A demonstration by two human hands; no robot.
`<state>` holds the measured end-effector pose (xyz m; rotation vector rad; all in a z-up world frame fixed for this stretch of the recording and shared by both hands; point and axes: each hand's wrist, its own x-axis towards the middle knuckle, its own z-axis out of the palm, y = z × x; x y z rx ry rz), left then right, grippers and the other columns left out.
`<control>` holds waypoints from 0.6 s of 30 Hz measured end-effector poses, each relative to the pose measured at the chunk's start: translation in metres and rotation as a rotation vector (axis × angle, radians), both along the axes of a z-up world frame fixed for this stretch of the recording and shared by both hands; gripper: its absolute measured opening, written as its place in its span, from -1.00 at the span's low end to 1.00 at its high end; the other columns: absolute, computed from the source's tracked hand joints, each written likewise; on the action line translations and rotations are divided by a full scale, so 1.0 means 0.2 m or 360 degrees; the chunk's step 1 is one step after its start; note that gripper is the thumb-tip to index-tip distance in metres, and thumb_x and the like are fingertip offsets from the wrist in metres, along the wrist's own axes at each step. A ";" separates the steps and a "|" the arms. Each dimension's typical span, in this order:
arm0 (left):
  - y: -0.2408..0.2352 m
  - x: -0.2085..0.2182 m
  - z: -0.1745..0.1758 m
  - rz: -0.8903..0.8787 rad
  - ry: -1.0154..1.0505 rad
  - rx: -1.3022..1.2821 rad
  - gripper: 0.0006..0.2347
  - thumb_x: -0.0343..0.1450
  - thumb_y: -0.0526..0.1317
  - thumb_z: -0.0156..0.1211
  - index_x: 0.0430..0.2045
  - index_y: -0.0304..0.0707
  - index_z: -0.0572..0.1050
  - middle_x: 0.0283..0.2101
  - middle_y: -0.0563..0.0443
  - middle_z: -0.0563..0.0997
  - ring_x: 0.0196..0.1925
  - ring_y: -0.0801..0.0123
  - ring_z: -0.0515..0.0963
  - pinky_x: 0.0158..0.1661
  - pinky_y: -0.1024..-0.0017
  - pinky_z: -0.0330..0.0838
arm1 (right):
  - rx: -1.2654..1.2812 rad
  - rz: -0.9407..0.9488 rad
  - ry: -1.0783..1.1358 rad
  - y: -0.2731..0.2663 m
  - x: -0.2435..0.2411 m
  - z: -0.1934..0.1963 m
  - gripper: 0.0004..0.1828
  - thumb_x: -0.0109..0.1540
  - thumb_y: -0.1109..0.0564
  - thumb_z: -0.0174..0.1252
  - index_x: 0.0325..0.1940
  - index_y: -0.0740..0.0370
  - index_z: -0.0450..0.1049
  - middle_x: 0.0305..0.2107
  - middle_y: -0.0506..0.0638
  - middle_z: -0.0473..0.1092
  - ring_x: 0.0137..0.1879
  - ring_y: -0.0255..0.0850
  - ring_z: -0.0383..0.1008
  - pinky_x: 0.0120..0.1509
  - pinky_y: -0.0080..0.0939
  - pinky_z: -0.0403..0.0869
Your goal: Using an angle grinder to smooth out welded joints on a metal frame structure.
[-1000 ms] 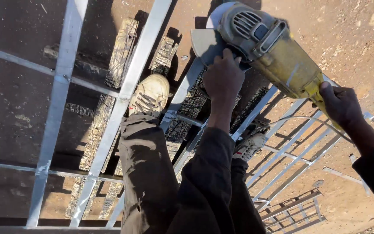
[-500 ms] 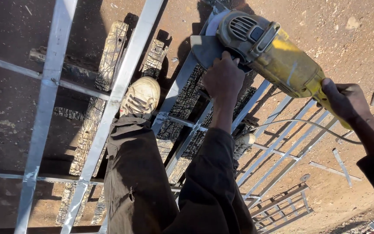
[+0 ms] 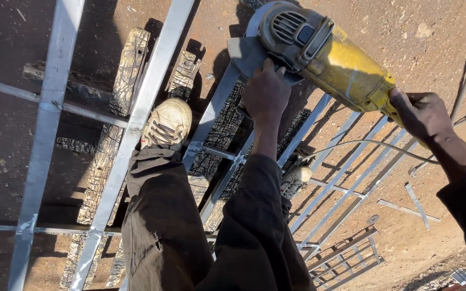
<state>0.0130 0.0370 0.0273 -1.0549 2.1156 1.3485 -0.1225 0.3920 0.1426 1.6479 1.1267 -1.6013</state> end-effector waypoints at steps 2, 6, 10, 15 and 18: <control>-0.01 0.01 0.07 -0.0040 -0.0185 0.0036 -0.73 0.50 -0.05 0.05 -0.02 -0.16 0.51 -0.14 -0.18 0.65 -0.14 -0.16 0.68 -0.33 -0.14 0.51 | 0.1029 0.2847 0.0003 -0.54 0.14 0.29 -0.18 0.40 -0.45 -0.02 -0.12 0.47 0.57 -0.23 0.32 0.59 -0.24 0.07 0.60 -0.30 -0.05 0.54; -0.03 0.00 0.02 -0.0116 -0.0226 -0.0109 -0.72 0.50 -0.04 0.09 -0.01 -0.15 0.49 -0.13 -0.17 0.66 -0.17 -0.14 0.69 -0.34 -0.10 0.53 | 0.0857 0.2794 0.0227 -0.48 0.18 0.18 -0.19 0.39 -0.44 -0.07 -0.16 0.45 0.57 -0.29 0.33 0.56 -0.25 0.09 0.61 -0.30 -0.04 0.54; -0.03 0.02 0.00 -0.0175 -0.0047 -0.0365 -0.74 0.47 -0.03 0.20 -0.08 -0.13 0.51 -0.23 -0.11 0.68 -0.25 -0.08 0.70 -0.38 0.00 0.53 | 0.0799 0.2514 0.0512 -0.28 0.31 0.01 -0.39 0.52 -0.26 -0.03 -0.07 0.38 0.58 -0.30 0.24 0.51 -0.20 0.01 0.55 -0.21 -0.11 0.51; 0.03 0.04 0.03 -0.0225 -0.0138 -0.0413 -0.75 0.46 -0.01 0.20 -0.16 -0.17 0.54 -0.26 -0.10 0.69 -0.27 -0.05 0.71 -0.42 -0.01 0.52 | 0.0881 0.2627 0.0405 -0.19 0.33 0.00 -0.33 0.57 -0.25 -0.07 -0.10 0.44 0.60 -0.36 0.28 0.52 -0.25 0.03 0.57 -0.23 -0.07 0.53; -0.02 0.00 -0.08 -0.0164 -0.0003 -0.0364 -0.74 0.47 -0.06 0.19 -0.06 -0.15 0.49 -0.20 -0.13 0.68 -0.19 -0.10 0.70 -0.38 0.00 0.55 | 0.0896 0.2512 0.0666 -0.22 0.27 -0.10 -0.46 0.56 -0.21 0.04 -0.02 0.35 0.59 -0.30 0.14 0.52 -0.17 -0.12 0.56 -0.23 -0.28 0.49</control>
